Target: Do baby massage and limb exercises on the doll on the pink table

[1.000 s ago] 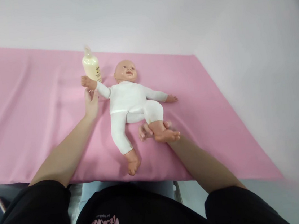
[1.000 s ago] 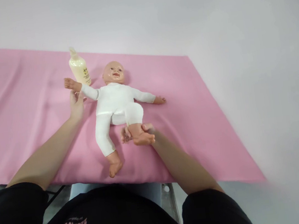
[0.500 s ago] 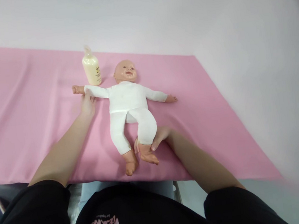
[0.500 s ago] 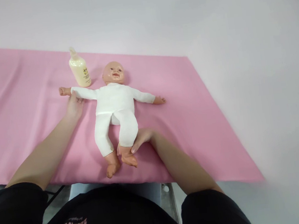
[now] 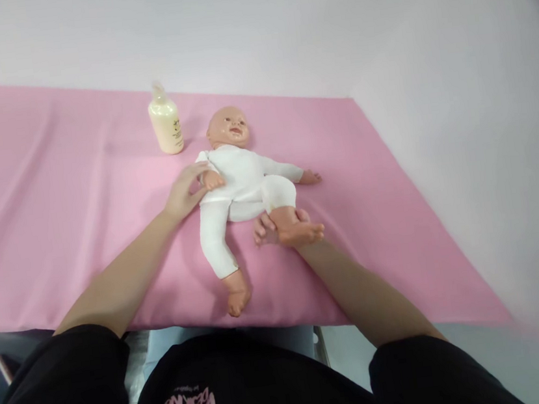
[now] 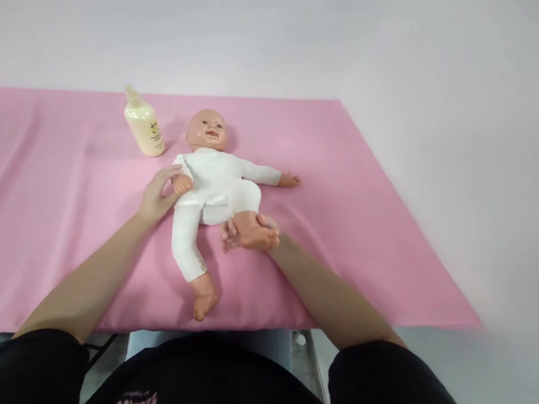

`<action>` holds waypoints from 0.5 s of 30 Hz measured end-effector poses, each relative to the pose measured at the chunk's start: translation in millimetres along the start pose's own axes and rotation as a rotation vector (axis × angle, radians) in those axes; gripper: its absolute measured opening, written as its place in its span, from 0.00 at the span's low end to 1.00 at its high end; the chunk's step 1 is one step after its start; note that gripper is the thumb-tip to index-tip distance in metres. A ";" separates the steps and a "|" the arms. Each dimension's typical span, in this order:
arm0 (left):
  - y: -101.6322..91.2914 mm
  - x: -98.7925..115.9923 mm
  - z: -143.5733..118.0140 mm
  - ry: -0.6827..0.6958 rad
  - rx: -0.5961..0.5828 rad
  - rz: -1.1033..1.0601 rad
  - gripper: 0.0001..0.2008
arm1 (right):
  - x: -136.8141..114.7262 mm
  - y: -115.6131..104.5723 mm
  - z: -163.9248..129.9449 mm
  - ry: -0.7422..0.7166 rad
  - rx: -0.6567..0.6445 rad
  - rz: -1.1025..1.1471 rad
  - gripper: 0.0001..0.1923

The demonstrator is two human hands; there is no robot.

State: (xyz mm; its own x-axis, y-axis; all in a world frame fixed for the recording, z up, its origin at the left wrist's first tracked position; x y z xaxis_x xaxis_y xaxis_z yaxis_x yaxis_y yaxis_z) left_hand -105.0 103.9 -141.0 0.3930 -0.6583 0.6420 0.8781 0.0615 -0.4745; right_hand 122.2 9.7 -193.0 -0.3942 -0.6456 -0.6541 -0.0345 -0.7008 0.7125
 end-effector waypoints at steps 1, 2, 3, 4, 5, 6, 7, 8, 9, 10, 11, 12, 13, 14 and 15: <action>3.8 6.2 -0.4 0.042 -0.060 0.051 0.28 | -5.7 -3.2 0.2 -0.061 0.115 0.002 0.31; 6.3 10.1 -0.5 0.073 -0.100 0.089 0.27 | -10.5 -6.7 -0.4 -0.107 0.248 0.003 0.30; 7.7 12.1 -0.1 0.092 -0.123 0.117 0.27 | -14.2 -8.9 -1.2 -0.136 0.369 -0.006 0.29; 8.3 12.8 0.5 0.103 -0.134 0.138 0.27 | -15.8 -9.8 -1.9 -0.136 0.469 -0.014 0.29; 8.4 13.0 1.1 0.113 -0.139 0.152 0.26 | -16.9 -9.8 -2.2 -0.134 0.542 -0.021 0.28; 8.3 13.0 1.4 0.122 -0.142 0.160 0.26 | -17.7 -9.0 -2.0 -0.134 0.586 -0.026 0.28; 8.0 13.2 1.3 0.129 -0.142 0.163 0.25 | -18.2 -8.2 -1.6 -0.134 0.611 -0.028 0.28; 7.6 13.5 0.9 0.132 -0.141 0.160 0.25 | -18.3 -7.4 -1.1 -0.130 0.617 -0.030 0.28; 6.9 13.8 0.2 0.129 -0.137 0.151 0.25 | -18.2 -6.5 -0.5 -0.126 0.606 -0.029 0.28; 5.6 13.7 -0.5 0.116 -0.121 0.133 0.25 | -18.0 -5.3 0.3 -0.122 0.574 -0.026 0.29; 3.6 12.6 -1.0 0.092 -0.091 0.110 0.26 | -17.7 -3.4 1.4 -0.121 0.517 -0.018 0.29; 1.0 10.1 -1.3 0.057 -0.047 0.079 0.28 | -17.1 -0.8 2.6 -0.121 0.438 -0.004 0.30; -2.4 6.1 -1.2 0.015 0.012 0.039 0.29 | -16.4 2.6 3.8 -0.128 0.340 0.012 0.30; -6.2 0.5 -0.9 -0.028 0.081 -0.014 0.31 | -15.6 6.3 4.5 -0.136 0.234 0.026 0.31; -10.0 -6.6 -0.3 -0.069 0.153 -0.078 0.32 | -14.1 9.5 4.6 -0.138 0.135 0.034 0.31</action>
State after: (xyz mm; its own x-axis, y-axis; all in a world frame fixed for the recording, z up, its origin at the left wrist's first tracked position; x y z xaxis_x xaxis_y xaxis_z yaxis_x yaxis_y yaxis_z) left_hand -116.5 107.4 -140.7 0.3355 -0.6131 0.7152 0.9358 0.1296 -0.3279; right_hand 123.2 13.5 -175.8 -0.5195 -0.6137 -0.5946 -0.1383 -0.6263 0.7672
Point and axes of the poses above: each hand's wrist, its own z-axis towards the middle knuckle, its own y-axis out of the palm, x = y × z, the point moved 6 cm from there along z, towards the middle knuckle, and after that the axes turned 3 degrees about z, right-handed, at the moved point
